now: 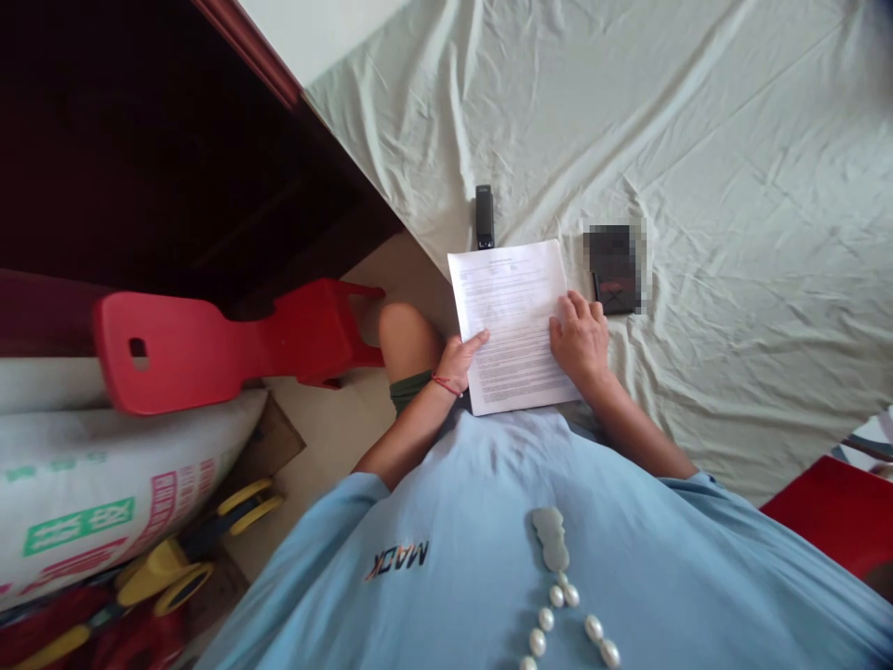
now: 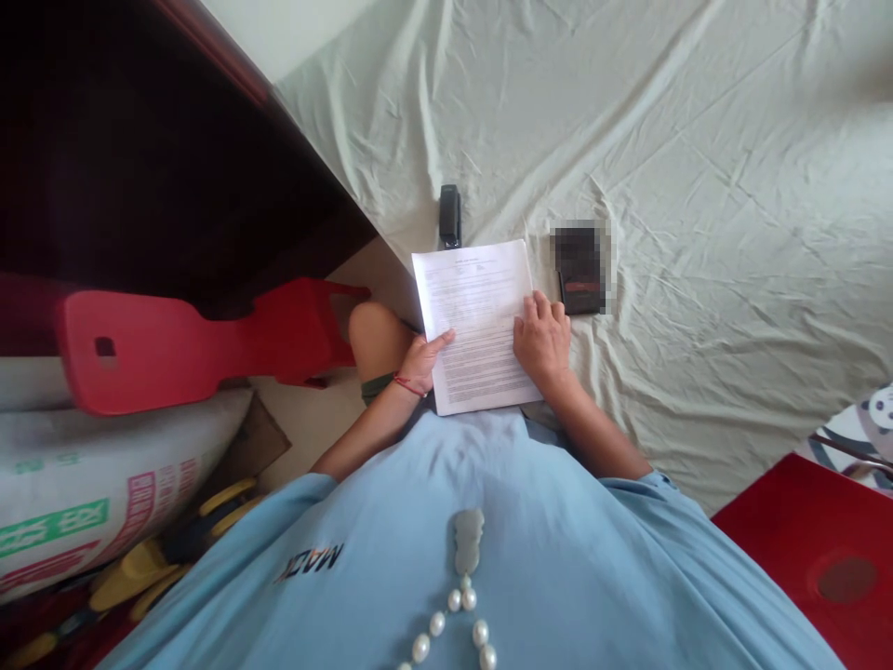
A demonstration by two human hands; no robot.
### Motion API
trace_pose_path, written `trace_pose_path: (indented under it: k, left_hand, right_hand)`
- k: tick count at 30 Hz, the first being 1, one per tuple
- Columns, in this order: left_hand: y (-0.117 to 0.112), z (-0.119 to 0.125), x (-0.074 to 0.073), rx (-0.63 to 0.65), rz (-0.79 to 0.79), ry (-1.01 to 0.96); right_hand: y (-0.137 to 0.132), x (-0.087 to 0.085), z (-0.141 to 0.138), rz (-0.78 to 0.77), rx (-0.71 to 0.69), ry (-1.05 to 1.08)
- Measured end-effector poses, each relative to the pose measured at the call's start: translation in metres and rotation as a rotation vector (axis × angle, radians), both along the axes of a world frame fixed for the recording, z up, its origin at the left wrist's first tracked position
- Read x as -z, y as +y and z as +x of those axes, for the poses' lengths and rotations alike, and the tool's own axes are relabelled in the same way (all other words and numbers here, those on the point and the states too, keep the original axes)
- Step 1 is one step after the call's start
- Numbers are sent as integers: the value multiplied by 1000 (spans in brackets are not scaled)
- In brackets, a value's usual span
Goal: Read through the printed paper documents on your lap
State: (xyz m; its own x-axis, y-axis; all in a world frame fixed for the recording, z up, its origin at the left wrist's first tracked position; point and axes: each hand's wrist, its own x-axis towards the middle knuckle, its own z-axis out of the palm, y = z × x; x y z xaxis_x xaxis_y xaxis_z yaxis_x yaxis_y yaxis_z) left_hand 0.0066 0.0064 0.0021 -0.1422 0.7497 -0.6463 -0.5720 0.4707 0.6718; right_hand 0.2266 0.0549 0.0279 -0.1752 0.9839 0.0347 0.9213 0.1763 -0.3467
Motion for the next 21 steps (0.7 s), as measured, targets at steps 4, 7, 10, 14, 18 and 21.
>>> trace_pose_path:
  k: [4, 7, 10, 14, 18, 21]
  left_hand:
    - [-1, -1, -3, 32, -26, 2]
    - [-3, -1, -4, 69, -20, 9]
    - [-3, -4, -3, 70, 6, 31]
    - [-2, -13, 1, 41, -16, 28]
    - [-9, -18, 2, 35, -34, -12]
    - [-22, -15, 0, 68, -82, -79]
  right_hand:
    - [-3, -3, 1, 30, -39, -12]
    - [-1, -8, 1, -21, -101, -27]
    - [3, -11, 3, -41, -112, -30]
    - [1, -8, 7, -29, -134, -27]
    - [-5, 0, 9, 0, -136, -1]
    - [-9, 5, 9, 18, -119, 11]
